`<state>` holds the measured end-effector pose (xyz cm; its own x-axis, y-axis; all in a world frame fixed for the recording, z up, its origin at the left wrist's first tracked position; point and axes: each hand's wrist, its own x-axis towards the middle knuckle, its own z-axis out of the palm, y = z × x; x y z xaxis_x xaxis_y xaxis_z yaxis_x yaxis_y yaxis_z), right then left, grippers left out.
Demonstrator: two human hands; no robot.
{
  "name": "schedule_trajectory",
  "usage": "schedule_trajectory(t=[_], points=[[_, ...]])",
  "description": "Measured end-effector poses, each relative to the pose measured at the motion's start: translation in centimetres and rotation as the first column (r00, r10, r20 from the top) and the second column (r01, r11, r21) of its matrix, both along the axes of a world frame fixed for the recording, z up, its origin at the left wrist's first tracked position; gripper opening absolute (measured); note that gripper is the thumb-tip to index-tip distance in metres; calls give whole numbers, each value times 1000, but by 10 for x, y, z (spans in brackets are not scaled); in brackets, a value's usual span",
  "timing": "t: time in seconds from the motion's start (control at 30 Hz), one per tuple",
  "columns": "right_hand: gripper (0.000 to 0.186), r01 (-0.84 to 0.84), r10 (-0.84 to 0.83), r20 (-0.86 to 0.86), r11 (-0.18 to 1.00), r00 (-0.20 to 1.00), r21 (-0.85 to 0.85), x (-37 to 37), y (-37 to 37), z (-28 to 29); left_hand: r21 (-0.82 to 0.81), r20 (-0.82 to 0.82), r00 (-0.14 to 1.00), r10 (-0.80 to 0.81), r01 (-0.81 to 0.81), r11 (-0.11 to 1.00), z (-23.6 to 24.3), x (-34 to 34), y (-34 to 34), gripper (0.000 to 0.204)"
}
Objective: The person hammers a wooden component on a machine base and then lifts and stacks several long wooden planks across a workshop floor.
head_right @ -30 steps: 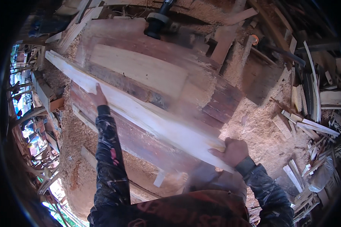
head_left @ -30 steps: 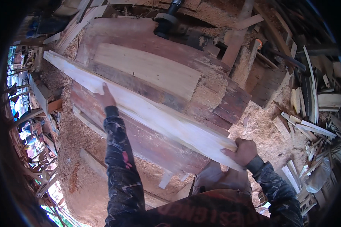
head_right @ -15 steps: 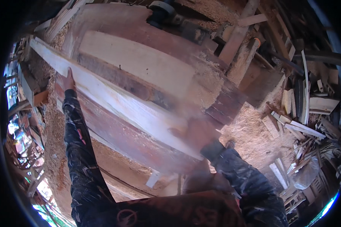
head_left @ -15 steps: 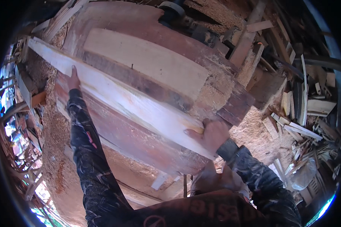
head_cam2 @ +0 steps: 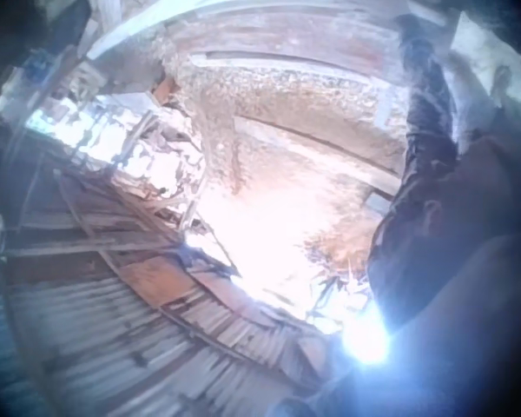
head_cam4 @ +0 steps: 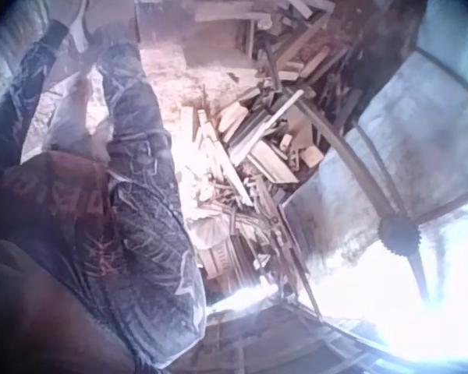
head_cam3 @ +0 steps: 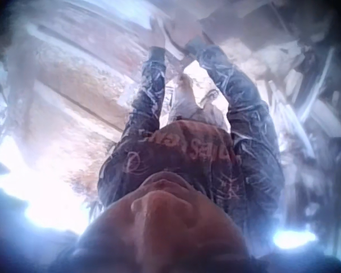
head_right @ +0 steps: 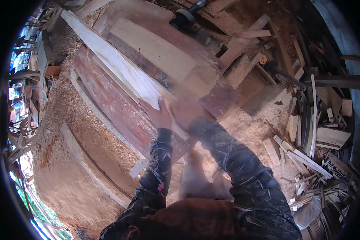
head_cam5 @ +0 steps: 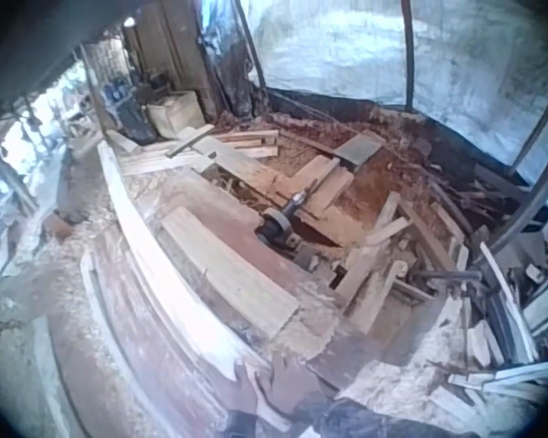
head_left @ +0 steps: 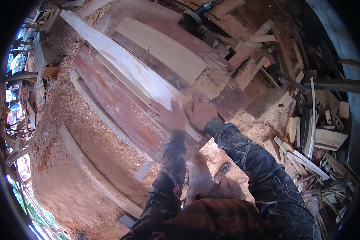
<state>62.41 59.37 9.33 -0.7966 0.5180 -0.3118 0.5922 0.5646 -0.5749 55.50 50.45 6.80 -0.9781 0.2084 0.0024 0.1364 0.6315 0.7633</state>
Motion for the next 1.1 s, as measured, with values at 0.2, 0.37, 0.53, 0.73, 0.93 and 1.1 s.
schedule_trajectory(t=[0.2,0.37,0.53,0.73,0.93,1.1], points=[[52,-270,344,-202,909,917,318,20,9,3,-145,-19,1000,0,-3,989,-5,1,2,90],[48,-234,323,-220,907,921,351,-3,11,1,-150,-61,998,-11,2,989,-13,-23,3,90],[48,-237,321,-233,915,918,328,-67,14,-10,-183,-85,996,-15,-1,983,-28,-91,2,89],[47,-205,312,-279,913,908,354,-163,18,-14,-134,-111,994,-2,-13,991,-39,-191,6,90],[48,-179,305,-279,899,910,399,-283,23,-40,-203,-129,992,17,-43,978,-55,-314,13,90],[42,-105,302,-336,862,892,496,-404,5,-49,-265,-181,982,54,-101,959,-62,-443,-9,91]])
